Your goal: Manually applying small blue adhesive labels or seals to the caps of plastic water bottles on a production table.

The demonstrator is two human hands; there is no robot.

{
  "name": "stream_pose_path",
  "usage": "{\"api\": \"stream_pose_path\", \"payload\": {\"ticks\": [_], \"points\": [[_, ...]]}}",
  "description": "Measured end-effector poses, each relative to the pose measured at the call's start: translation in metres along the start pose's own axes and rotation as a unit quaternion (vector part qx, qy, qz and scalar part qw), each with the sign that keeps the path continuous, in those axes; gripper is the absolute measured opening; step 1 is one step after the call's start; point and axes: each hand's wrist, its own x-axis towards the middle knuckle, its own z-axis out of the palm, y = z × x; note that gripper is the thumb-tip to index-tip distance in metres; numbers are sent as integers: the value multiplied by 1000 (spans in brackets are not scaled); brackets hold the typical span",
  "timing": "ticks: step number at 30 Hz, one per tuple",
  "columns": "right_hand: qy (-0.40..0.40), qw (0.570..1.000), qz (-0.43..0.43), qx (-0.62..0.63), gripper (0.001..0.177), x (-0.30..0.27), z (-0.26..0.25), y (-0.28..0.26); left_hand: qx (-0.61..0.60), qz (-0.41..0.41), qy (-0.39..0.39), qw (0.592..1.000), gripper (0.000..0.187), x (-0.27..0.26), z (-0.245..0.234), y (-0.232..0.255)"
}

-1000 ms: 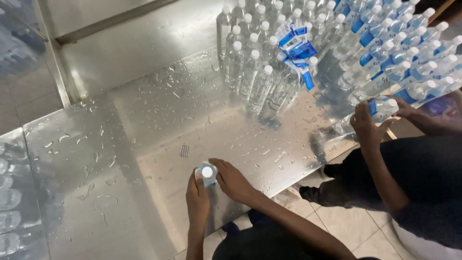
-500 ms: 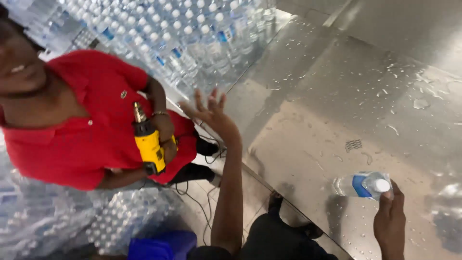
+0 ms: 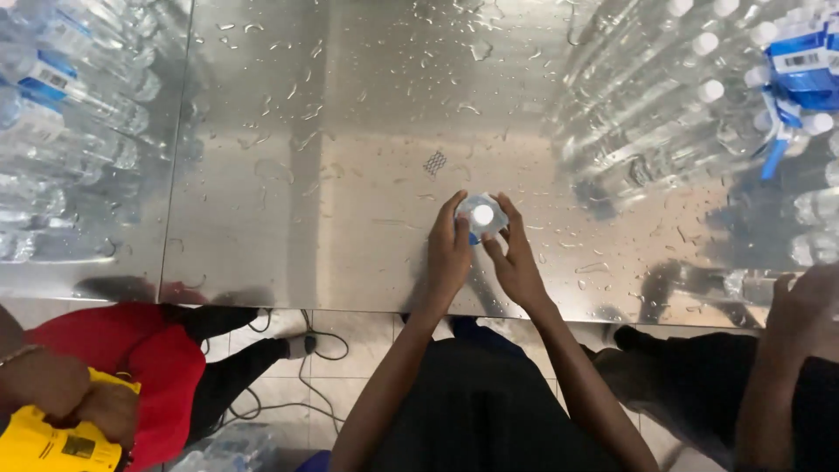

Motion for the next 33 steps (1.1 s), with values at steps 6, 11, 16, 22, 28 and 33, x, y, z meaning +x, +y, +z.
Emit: {"api": "stream_pose_path", "payload": {"ticks": [6,11,16,22,28,33], "points": [[-18,1000,12,-18,84,10,3,5,-9,-22,-29,999,55,-4,-14,-2],[-47,998,32,-15,86,10,-1,10,-18,-17,-30,999,54,1,-12,-15],[-51,998,23,0,85,11,1,27,-44,-20,-44,998,62,3,-14,-22],[-53,998,14,-4,90,11,2,30,-112,-14,-40,993,62,-3,-14,-19],[-20,999,27,-20,106,2,6,30,-69,119,72,988,40,-34,-18,-47],[55,998,-2,-1,91,-18,13,58,17,196,62,979,29,-44,-23,-35]]}}
